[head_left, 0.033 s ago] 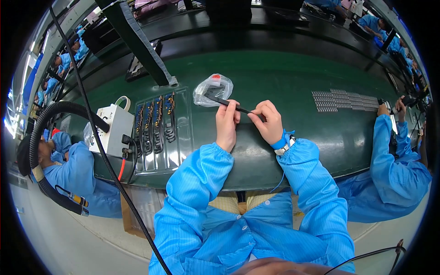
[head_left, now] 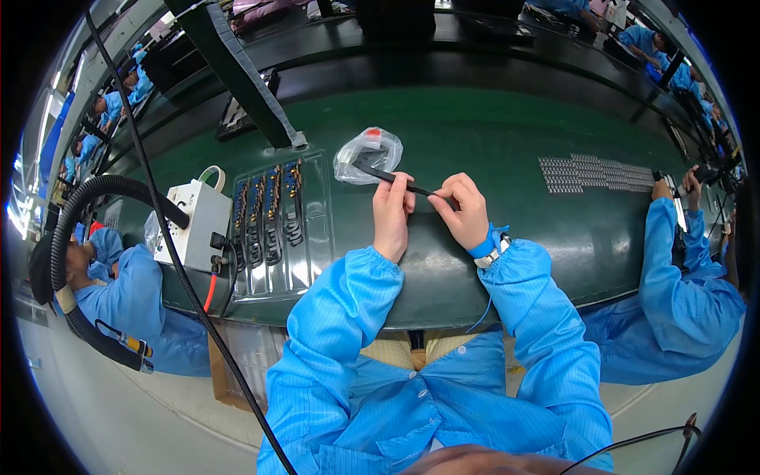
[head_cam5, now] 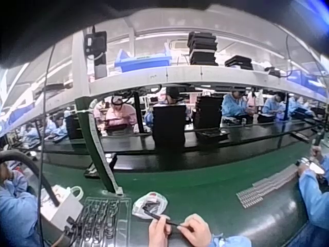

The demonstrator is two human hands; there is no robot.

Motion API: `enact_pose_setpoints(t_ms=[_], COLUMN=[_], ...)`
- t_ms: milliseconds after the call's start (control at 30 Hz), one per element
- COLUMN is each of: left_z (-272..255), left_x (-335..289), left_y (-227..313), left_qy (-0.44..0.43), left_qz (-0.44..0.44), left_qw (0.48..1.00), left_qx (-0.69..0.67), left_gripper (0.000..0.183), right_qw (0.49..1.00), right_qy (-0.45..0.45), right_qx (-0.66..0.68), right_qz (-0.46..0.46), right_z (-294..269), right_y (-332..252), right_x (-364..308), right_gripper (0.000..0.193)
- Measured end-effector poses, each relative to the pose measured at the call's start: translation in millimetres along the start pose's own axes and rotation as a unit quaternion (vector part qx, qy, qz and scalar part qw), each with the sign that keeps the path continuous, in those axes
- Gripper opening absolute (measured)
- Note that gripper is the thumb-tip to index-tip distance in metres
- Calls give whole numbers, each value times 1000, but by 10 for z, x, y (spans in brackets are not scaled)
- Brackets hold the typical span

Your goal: The person assembles internal electronic components and a battery pack into a tablet housing, then routes internal cables within the housing. This is done using a spudger and tweezers to precisely position the components and cables.

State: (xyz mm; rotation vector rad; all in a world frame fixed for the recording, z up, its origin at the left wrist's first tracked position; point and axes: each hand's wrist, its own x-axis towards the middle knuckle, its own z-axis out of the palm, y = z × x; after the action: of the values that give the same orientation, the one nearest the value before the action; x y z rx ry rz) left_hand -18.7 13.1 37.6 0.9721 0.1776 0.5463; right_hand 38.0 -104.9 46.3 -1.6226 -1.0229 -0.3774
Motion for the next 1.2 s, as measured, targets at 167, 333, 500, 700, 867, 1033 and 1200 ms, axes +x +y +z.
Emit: enact_pose_setpoints(t_ms=[167,333,500,700,867,1033,1200], left_z=[-16,20,15,-14,16,20,-5], left_x=[5,11,21,37,6,11,31], left_y=[-7,-6,-9,-22,14,3,-34], left_qy=[-4,40,50,40,13,36,21], left_qz=[-2,13,3,3,4,0,10], left_qw=[1000,999,998,999,1000,999,1000], left_qx=[-19,-24,-33,-21,-7,-26,-14], left_gripper=[18,18,18,18,17,11,12], right_qw=[1000,998,1000,1000,1000,999,999], right_qy=[-6,14,-3,-7,-2,-5,-22], right_qx=[-1,9,-15,-16,-4,4,-21], right_qz=[0,58,-12,-26,-13,37,-43], right_z=[-2,-19,10,6,10,2,5], right_y=[15,-91,-4,9,25,-55,46], right_x=[-4,25,-4,4,-4,15,-4], right_gripper=[13,14,17,14,12,13,19])
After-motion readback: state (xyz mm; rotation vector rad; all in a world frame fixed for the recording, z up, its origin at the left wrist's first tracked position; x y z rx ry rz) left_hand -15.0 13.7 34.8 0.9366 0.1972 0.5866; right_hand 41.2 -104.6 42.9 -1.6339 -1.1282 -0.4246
